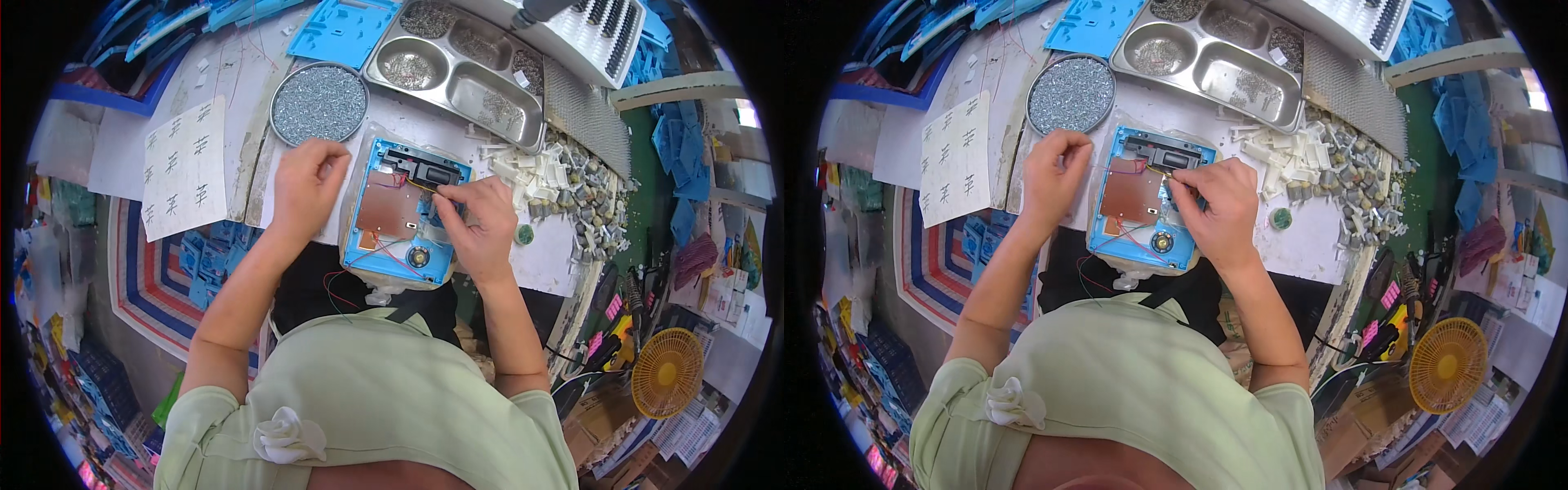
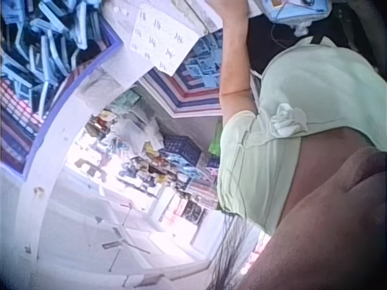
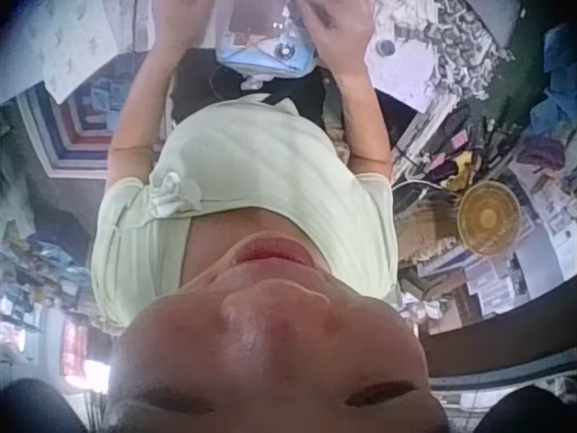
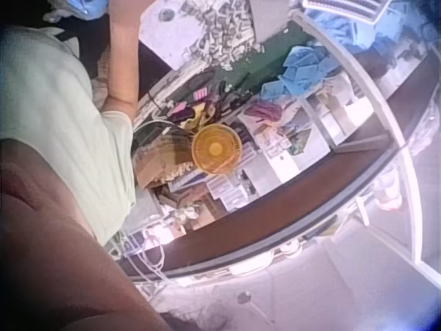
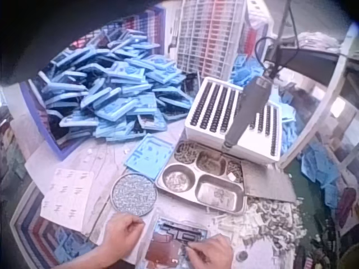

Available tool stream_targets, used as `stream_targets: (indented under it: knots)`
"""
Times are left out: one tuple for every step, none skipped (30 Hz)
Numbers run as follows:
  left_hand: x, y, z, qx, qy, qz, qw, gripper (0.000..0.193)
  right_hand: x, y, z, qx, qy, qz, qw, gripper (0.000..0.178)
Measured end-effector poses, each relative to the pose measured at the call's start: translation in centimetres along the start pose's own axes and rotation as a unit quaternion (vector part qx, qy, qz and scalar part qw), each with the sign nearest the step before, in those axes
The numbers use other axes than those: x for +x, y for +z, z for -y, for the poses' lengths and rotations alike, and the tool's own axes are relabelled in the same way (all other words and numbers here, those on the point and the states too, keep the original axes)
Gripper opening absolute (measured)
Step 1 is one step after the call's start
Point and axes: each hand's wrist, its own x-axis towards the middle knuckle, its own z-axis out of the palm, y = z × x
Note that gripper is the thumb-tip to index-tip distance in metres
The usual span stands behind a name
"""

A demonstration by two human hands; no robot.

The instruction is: Assembling a blue plastic electronic device by fastening screws and soldering internal wiring.

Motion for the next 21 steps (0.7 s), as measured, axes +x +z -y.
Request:
stream_targets:
  knots:
    - [0.0,-0.4,-0.6,0.036,0.033,-0.040,0.998,0.023,0.0,0.0,0.1,-0.009,-0.005,0.003,1.000,0.014]
    - [0.0,-0.9,-1.4,0.072,0.066,-0.079,0.992,0.026,-0.1,0.1,0.1,-0.001,-0.009,0.004,1.000,0.014]
    - [-0.2,-1.3,-3.4,0.017,0.117,-0.078,0.990,0.027,-0.2,0.2,-0.1,0.005,-0.014,0.004,1.000,0.014]
    - [-0.9,-1.9,-6.0,-0.034,0.164,-0.079,0.983,0.029,-0.3,0.4,0.0,0.016,-0.020,0.007,1.000,0.015]
    - [-1.9,-2.1,-7.8,-0.100,0.176,0.018,0.979,0.034,-0.4,0.4,0.2,0.018,-0.028,0.007,0.999,0.014]
    - [-2.5,-1.9,-8.9,-0.156,0.144,0.136,0.968,0.036,-0.4,0.2,0.3,0.017,-0.037,0.002,0.999,0.014]
    - [-2.3,-0.8,-9.5,-0.173,0.116,0.139,0.968,0.036,0.3,-0.2,0.2,0.011,-0.053,-0.008,0.999,0.014]
    - [-2.5,0.2,-10.1,-0.190,0.082,0.145,0.967,0.037,0.1,-0.6,0.4,0.017,-0.033,0.003,0.999,0.014]
    - [-2.2,2.1,-9.5,-0.190,0.060,0.137,0.970,0.036,-0.6,-0.9,0.4,0.017,-0.020,0.003,1.000,0.013]
    - [-1.9,3.3,-8.5,-0.172,0.050,0.121,0.976,0.036,-0.7,-1.0,0.0,0.014,-0.013,-0.002,1.000,0.013]
    - [-1.6,4.1,-7.4,-0.161,0.046,0.108,0.980,0.036,-0.8,-0.8,-0.8,0.014,-0.040,-0.011,0.999,0.012]
    - [-1.6,4.4,-6.4,-0.180,-0.011,0.158,0.971,0.035,-0.8,-0.8,-1.2,0.019,-0.066,-0.019,0.997,0.013]
    - [-1.7,4.5,-5.6,-0.192,-0.068,0.208,0.957,0.033,-1.0,-0.3,-1.5,0.034,-0.061,-0.011,0.997,0.012]
    - [-1.9,4.1,-5.1,-0.185,-0.046,0.200,0.961,0.030,-0.6,0.2,-1.2,0.036,-0.062,0.010,0.997,0.011]
    - [-1.9,3.5,-4.8,-0.169,-0.033,0.188,0.967,0.027,-0.2,0.4,-1.0,0.048,-0.086,0.019,0.995,0.012]
    - [-1.6,3.6,-5.2,-0.167,-0.022,0.207,0.964,0.024,-0.4,-0.2,-1.0,0.045,-0.090,0.013,0.995,0.012]
    - [-0.9,3.7,-5.8,-0.164,-0.013,0.224,0.961,0.022,-0.5,-0.9,-1.0,0.042,-0.095,0.009,0.995,0.013]
    - [-0.5,3.8,-6.1,-0.160,-0.009,0.240,0.957,0.019,-0.8,-1.1,-1.2,0.035,-0.097,0.001,0.995,0.013]
    - [-0.4,3.7,-6.1,-0.163,-0.014,0.240,0.957,0.017,-1.0,-1.0,-1.3,0.033,-0.102,-0.005,0.994,0.013]
    - [-0.2,3.5,-6.0,-0.167,-0.019,0.238,0.957,0.015,-0.8,-1.1,-1.5,0.031,-0.107,-0.010,0.994,0.013]
    - [-0.3,3.4,-5.8,-0.171,-0.031,0.242,0.955,0.013,-0.9,-1.0,-1.4,0.034,-0.095,-0.005,0.995,0.013]
